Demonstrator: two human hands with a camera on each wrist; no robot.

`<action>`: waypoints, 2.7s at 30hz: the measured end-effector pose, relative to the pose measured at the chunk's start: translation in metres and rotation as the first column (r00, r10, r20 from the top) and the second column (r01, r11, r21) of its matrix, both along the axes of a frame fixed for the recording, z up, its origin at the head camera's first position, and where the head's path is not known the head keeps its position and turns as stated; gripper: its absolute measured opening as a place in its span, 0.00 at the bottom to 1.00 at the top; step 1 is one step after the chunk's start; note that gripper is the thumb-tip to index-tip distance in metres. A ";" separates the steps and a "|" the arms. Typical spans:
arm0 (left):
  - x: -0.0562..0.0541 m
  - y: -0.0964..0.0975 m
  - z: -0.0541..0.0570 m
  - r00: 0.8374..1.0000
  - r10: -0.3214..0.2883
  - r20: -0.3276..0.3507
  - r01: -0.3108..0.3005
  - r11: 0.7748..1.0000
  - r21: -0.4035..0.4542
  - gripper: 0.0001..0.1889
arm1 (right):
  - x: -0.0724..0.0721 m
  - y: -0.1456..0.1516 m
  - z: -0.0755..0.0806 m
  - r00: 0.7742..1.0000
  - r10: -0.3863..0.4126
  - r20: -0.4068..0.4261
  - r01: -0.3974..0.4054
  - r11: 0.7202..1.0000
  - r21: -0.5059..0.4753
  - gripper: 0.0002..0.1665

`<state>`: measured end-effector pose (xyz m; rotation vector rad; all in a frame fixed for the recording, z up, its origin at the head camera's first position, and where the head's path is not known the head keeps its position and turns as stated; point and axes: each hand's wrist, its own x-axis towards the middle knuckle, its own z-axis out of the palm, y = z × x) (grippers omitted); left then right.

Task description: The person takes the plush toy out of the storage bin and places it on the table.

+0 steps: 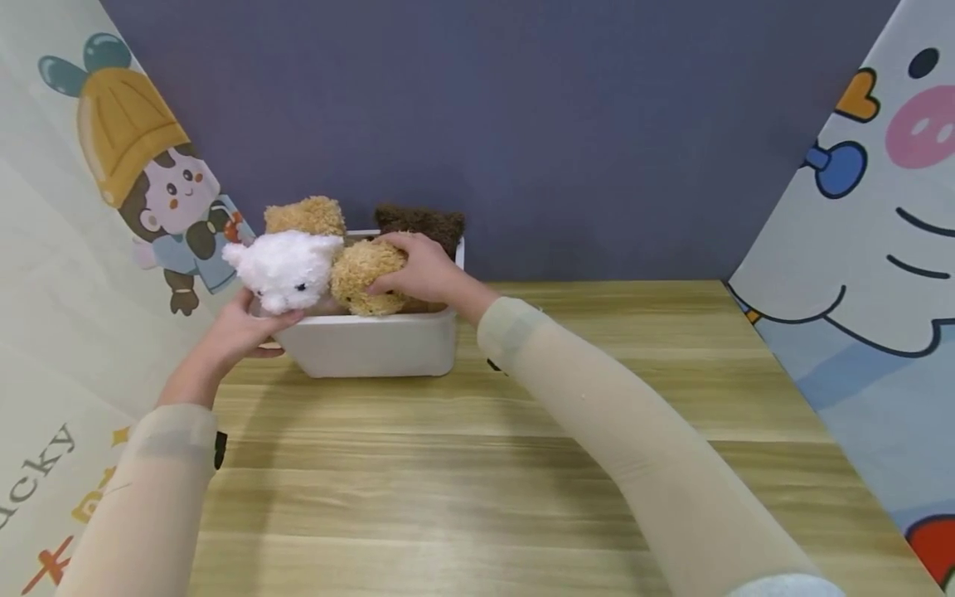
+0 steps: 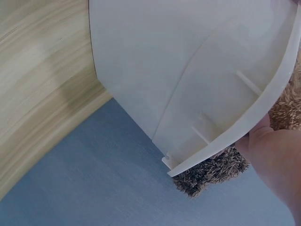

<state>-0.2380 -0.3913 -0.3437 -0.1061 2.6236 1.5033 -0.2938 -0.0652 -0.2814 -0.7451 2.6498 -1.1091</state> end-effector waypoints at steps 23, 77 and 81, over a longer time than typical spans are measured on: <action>-0.002 -0.001 0.001 1.000 -0.011 0.027 0.012 1.000 -0.019 0.59 | 0.003 0.028 0.006 0.993 -0.039 0.112 0.071 0.953 -0.295 0.41; -0.001 0.004 0.001 0.999 -0.025 0.031 0.025 1.000 0.006 0.58 | 0.006 0.055 0.061 0.984 -0.030 0.178 0.128 0.809 -0.574 0.43; 0.000 0.004 0.002 0.999 -0.024 0.032 0.024 1.000 0.008 0.57 | 0.007 0.058 0.066 0.985 -0.035 0.167 0.128 0.796 -0.591 0.42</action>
